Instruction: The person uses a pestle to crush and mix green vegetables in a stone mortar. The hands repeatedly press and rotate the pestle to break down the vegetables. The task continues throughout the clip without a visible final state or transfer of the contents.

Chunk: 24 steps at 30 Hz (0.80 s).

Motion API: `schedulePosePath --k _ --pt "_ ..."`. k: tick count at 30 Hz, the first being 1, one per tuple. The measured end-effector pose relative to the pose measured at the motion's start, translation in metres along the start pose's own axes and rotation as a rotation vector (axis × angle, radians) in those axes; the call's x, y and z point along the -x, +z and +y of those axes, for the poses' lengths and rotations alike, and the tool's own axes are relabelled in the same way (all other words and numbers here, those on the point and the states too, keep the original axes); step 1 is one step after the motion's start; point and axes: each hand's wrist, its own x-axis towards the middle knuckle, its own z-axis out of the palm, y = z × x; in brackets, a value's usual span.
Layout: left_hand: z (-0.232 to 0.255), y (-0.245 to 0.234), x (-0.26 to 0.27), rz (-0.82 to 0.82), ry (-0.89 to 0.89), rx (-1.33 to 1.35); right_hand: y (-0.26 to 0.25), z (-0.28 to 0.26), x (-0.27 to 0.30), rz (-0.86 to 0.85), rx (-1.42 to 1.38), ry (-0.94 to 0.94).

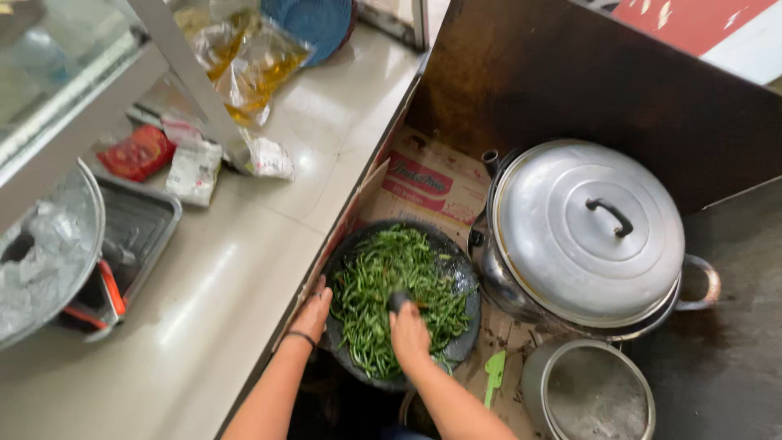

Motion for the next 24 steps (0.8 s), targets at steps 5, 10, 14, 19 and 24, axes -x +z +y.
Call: schedulePosePath --k 5,10,14,19,24 --pt "0.001 -0.006 0.002 0.017 0.002 0.012 -0.079 0.007 -0.104 -0.314 0.101 -0.002" --pt "-0.016 0.029 -0.002 0.194 0.039 0.088 -0.052 0.047 0.011 -0.109 0.162 0.145" --pt "-0.010 0.027 0.001 0.116 0.030 0.086 -0.052 0.007 -0.053 -0.280 0.177 0.058" --pt "-0.003 0.010 -0.003 0.005 -0.047 0.181 -0.130 -0.016 -0.173 -0.494 0.156 0.155" --pt "-0.012 0.018 -0.006 -0.016 0.003 0.018 -0.020 0.014 -0.051 -0.036 0.313 -0.036"
